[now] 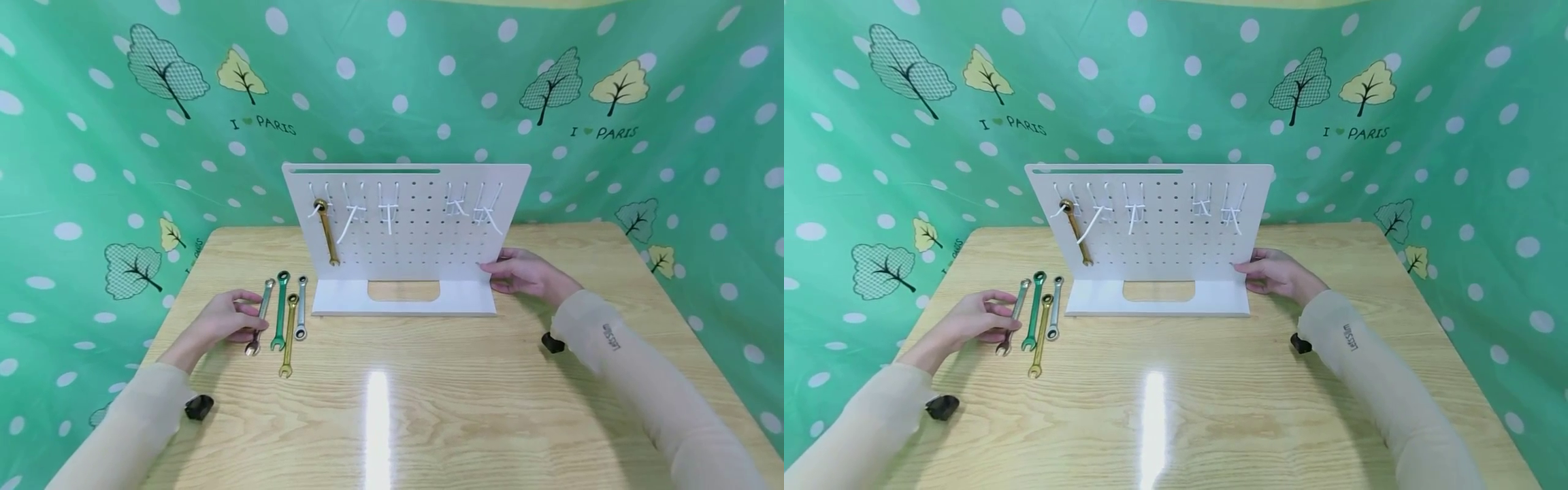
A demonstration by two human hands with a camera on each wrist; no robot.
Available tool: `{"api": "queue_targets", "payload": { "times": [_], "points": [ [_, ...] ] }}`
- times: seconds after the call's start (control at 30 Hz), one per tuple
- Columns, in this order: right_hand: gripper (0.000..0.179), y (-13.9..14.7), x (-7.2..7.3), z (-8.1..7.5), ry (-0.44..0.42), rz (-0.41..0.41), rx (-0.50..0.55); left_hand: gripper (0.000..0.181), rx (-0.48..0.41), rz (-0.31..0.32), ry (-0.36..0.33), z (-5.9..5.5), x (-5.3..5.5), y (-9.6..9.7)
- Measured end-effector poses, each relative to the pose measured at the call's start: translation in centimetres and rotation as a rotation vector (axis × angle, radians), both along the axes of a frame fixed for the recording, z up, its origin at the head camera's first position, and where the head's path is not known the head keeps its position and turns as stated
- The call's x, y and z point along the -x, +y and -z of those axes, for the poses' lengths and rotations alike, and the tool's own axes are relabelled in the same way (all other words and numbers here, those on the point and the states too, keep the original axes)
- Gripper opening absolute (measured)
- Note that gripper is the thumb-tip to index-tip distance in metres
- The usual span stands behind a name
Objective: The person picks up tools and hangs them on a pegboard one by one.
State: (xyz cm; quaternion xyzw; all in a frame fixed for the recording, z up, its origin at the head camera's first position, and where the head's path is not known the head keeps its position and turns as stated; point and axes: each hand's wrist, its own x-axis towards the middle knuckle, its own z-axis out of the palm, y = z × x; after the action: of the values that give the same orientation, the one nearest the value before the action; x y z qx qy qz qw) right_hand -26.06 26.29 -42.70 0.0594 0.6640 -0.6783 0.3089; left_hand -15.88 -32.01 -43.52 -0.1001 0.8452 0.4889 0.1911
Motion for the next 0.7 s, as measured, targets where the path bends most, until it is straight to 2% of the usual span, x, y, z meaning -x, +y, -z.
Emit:
{"api": "queue_targets", "payload": {
  "times": [0.13, 0.37, 0.7],
  "points": [
    [0.037, 0.0, 0.0, -0.2, 0.007, 0.0, -0.006, 0.07, 0.033, -0.005, 0.022, -0.2, 0.1, 0.3],
    [0.037, -0.1, 0.1, -0.3, 0.008, 0.004, -0.005, 0.066, 0.15, 0.005, 0.072, -0.7, 0.2, 0.5],
    [0.036, -0.1, -0.2, -0.2, 0.012, 0.005, -0.009, 0.06, 0.29, 0.078, 0.121, -0.3, 0.2, 1.1]
  ]
}}
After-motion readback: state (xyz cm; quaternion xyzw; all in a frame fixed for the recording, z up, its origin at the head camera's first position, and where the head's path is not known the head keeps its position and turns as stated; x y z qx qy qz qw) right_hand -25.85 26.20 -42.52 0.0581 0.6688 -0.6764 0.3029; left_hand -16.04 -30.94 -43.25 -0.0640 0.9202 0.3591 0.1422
